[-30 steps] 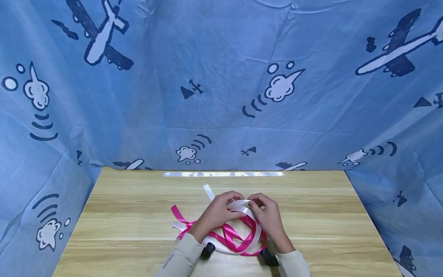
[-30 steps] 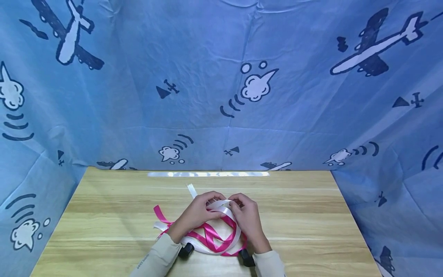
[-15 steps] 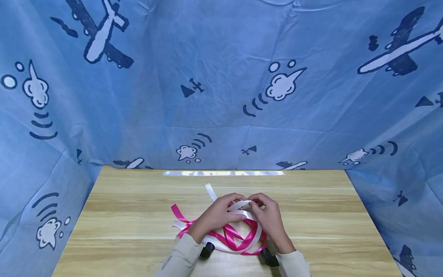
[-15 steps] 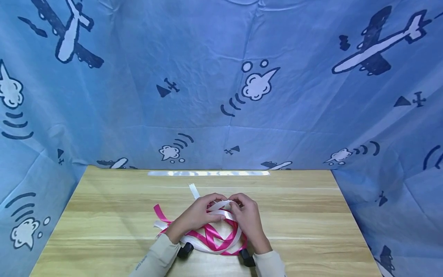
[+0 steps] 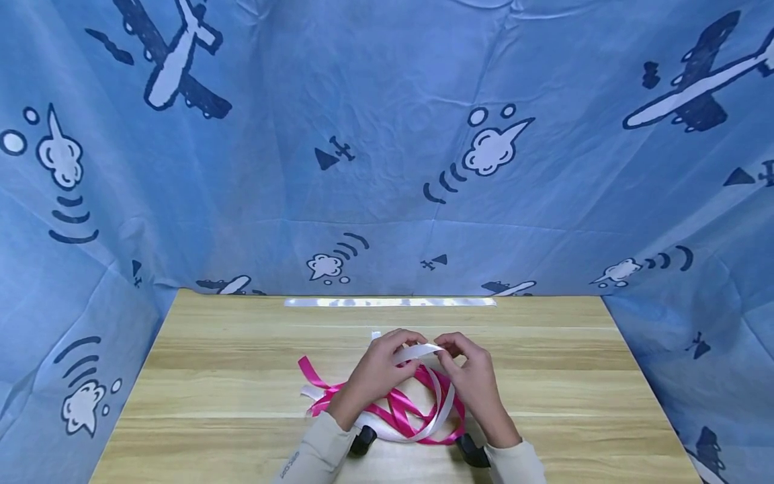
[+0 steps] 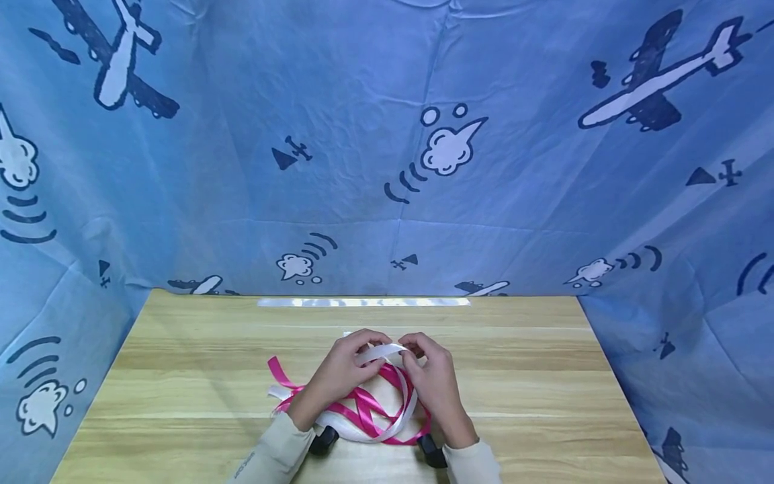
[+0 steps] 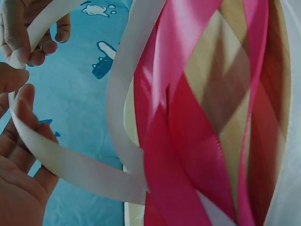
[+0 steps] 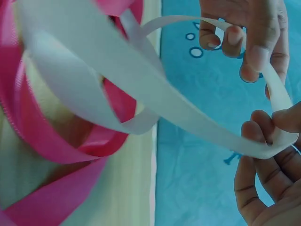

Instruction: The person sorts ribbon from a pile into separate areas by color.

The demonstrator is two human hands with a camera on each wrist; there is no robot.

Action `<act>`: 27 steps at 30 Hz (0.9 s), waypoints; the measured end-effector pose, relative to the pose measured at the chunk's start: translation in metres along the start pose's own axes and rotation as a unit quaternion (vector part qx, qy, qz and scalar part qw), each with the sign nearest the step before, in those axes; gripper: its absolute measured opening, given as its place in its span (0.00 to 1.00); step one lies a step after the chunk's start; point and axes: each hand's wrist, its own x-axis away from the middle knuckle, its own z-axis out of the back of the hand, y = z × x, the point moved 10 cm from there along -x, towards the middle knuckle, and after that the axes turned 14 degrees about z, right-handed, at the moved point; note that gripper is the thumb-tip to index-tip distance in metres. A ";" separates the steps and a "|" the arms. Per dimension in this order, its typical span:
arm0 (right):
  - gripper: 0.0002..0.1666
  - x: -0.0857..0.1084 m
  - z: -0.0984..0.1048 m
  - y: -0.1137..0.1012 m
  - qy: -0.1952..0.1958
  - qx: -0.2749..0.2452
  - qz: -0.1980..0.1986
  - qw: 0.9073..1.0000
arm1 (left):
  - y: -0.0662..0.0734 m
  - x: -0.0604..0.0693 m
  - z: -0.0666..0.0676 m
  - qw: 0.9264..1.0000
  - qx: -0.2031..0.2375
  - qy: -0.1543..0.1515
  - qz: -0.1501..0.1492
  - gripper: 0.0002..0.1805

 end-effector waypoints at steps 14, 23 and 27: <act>0.05 -0.002 0.008 0.007 0.014 -0.168 -0.107 0.980 | -0.011 0.011 0.033 0.988 0.137 0.063 0.027 0.09; 0.06 -0.002 0.018 0.014 0.026 -0.217 -0.126 0.968 | -0.027 0.018 0.059 0.974 0.194 0.090 0.071 0.07; 0.08 -0.001 0.025 0.016 0.035 -0.226 -0.127 0.965 | -0.027 0.023 0.072 0.969 0.220 0.096 0.061 0.06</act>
